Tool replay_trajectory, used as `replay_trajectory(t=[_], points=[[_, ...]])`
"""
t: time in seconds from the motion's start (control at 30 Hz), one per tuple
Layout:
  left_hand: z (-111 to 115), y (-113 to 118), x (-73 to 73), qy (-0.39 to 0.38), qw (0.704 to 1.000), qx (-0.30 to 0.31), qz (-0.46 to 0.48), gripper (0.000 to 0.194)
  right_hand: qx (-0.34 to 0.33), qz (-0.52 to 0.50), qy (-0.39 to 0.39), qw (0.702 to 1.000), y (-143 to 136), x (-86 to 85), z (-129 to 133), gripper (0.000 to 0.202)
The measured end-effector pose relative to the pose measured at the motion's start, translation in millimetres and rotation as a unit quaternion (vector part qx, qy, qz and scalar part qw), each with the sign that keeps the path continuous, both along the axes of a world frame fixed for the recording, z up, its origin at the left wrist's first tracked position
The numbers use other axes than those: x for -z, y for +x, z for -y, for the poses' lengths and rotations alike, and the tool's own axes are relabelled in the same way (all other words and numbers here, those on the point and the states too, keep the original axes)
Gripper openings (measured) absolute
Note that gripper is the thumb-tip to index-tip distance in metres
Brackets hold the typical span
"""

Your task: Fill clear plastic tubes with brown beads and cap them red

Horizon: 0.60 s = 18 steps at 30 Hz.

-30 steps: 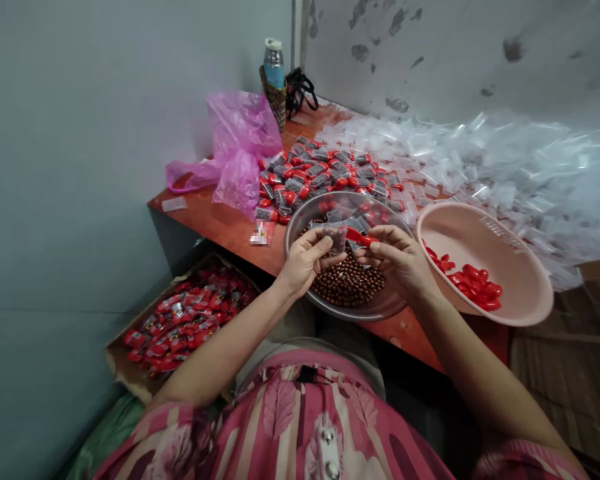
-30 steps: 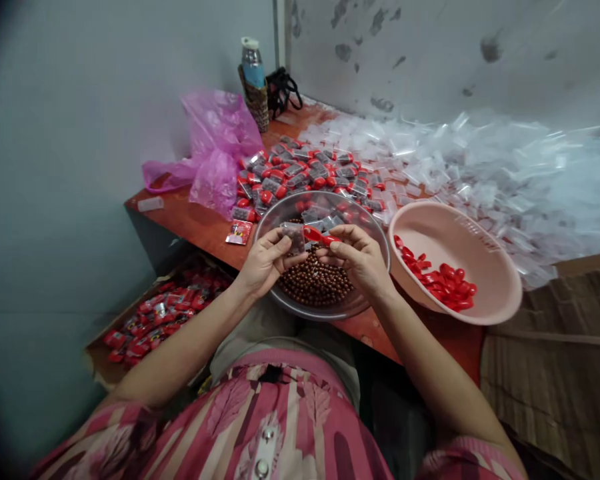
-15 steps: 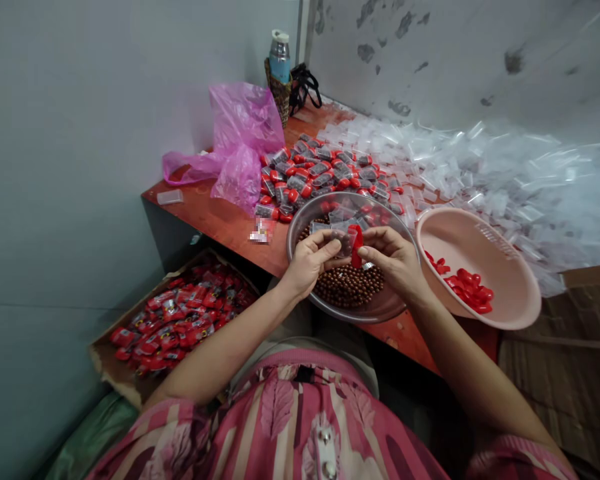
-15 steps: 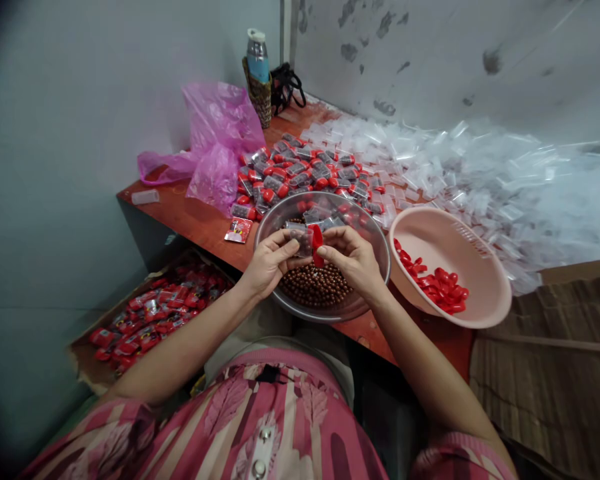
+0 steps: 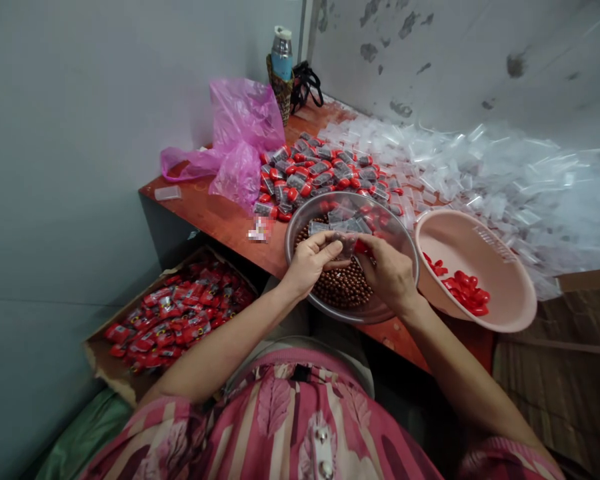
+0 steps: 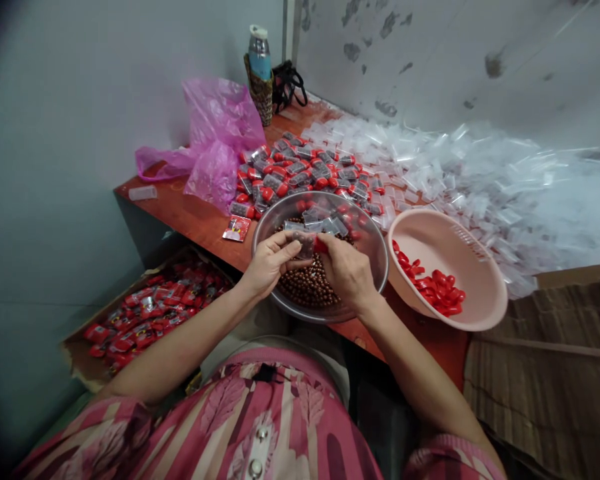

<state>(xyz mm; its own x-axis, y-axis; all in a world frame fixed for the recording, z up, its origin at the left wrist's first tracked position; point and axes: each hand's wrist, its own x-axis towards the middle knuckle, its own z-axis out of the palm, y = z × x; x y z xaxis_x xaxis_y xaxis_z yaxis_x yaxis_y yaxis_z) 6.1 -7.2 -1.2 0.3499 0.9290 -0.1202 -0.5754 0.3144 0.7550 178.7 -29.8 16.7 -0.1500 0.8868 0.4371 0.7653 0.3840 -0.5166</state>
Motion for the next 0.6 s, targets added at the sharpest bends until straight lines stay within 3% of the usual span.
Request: replay_trajectory(t=[0.13, 0.23, 0.33, 0.43, 0.53, 0.6], points=[[0, 0, -1.4, 0.008, 1.000, -0.004, -0.013, 0.035, -0.019, -0.159, -0.105, 0.981, -4, -2.6, 6, 0.022], [2, 1, -1.4, 0.040, 0.998, 0.015, -0.048, 0.034, 0.005, -0.330, -0.223, 0.917, 3, -4.2, 1, 0.021], [5, 2, 0.4, 0.069, 0.995, 0.022, -0.076, 0.032, -0.008, -0.379, -0.322, 0.868, 12, -9.5, -3, 0.030], [5, 3, 4.6, 0.082, 0.992, 0.019, -0.093, 0.029, 0.000, -0.356, -0.300, 0.885, 17, -20.9, 0, 0.032], [4, 3, 8.7, 0.116, 0.983, 0.009, -0.143, 0.024, 0.022, -0.320, -0.166, 0.932, 17, -32.6, 7, 0.034], [3, 2, 9.6, 0.158, 0.969, 0.002, -0.192, 0.022, -0.008, -0.254, -0.098, 0.962, 15, -36.7, 8, 0.036]])
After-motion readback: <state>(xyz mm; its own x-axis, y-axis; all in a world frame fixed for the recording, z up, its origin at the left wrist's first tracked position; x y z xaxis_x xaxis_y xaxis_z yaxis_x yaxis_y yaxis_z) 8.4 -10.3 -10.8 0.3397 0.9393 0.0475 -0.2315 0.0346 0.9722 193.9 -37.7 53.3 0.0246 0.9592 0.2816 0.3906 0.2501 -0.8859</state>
